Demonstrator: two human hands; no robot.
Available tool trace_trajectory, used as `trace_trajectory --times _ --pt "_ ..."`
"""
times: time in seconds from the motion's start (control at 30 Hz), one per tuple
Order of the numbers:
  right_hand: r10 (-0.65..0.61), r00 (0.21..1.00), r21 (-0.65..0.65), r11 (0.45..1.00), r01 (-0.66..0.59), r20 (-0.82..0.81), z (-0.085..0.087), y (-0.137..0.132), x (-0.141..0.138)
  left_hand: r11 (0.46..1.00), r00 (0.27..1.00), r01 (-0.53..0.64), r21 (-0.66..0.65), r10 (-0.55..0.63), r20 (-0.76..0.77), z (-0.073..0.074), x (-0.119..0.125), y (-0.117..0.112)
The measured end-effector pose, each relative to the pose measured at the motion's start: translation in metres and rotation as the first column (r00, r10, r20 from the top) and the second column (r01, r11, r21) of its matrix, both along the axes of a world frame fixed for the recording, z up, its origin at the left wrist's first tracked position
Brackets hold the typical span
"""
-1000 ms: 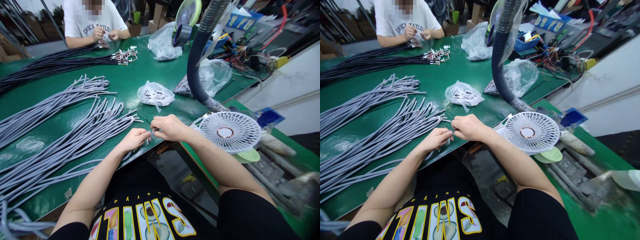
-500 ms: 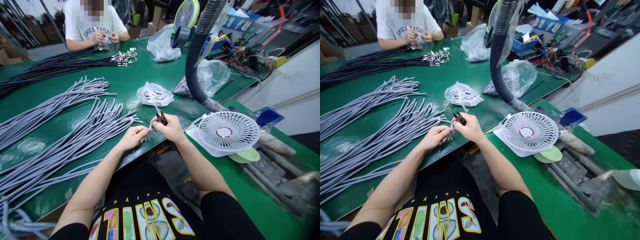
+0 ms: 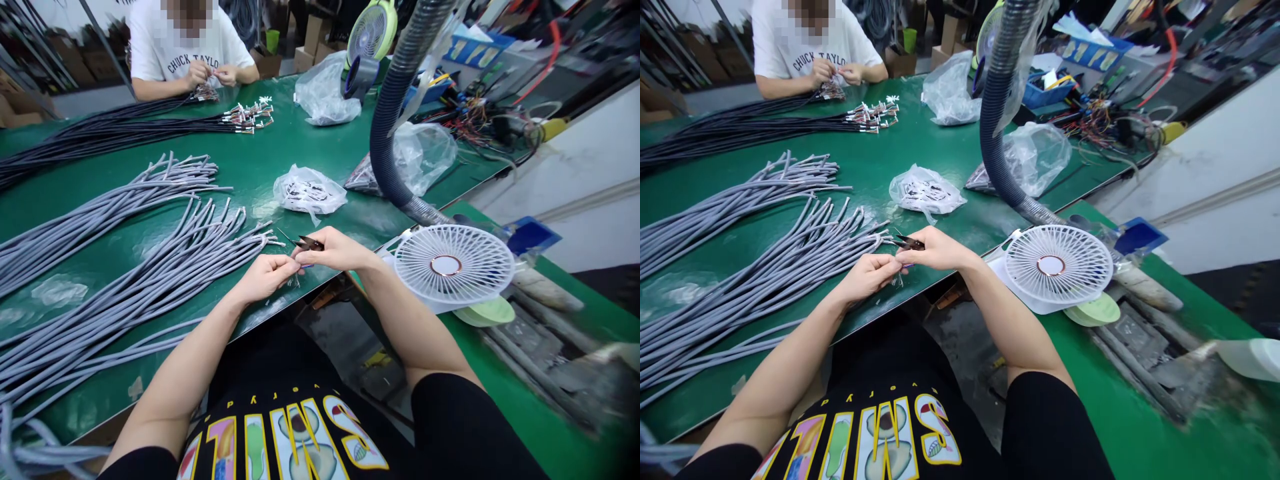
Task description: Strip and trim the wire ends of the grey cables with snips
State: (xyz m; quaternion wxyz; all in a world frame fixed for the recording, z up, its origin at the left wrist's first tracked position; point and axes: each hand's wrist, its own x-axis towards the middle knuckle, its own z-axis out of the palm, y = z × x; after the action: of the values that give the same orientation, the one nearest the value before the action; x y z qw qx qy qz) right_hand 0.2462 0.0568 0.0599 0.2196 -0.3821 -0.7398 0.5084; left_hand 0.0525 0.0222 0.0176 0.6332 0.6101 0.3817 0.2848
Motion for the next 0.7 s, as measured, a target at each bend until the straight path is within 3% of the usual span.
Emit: trace_trajectory --times 0.2,0.43,0.57,0.7 --pt "-0.017 0.995 -0.001 1.000 0.017 -0.103 -0.009 0.002 -0.001 0.999 0.998 -0.039 0.013 0.040 -0.046 -0.002 -0.004 0.002" --pt "-0.134 0.929 -0.247 0.968 0.048 -0.345 -0.041 -0.007 -0.007 0.997 0.991 -0.025 -0.071 0.034 0.127 0.001 -0.007 0.005" --pt "-0.187 0.920 -0.070 0.982 0.174 -0.344 -0.049 -0.017 -0.014 0.995 0.985 -0.041 -0.087 0.055 0.165 0.001 -0.008 0.008" --pt "-0.261 0.902 0.097 0.946 0.311 -0.344 -0.057 -0.028 -0.027 0.991 0.988 -0.131 0.036 0.128 0.092 -0.005 -0.007 0.011"
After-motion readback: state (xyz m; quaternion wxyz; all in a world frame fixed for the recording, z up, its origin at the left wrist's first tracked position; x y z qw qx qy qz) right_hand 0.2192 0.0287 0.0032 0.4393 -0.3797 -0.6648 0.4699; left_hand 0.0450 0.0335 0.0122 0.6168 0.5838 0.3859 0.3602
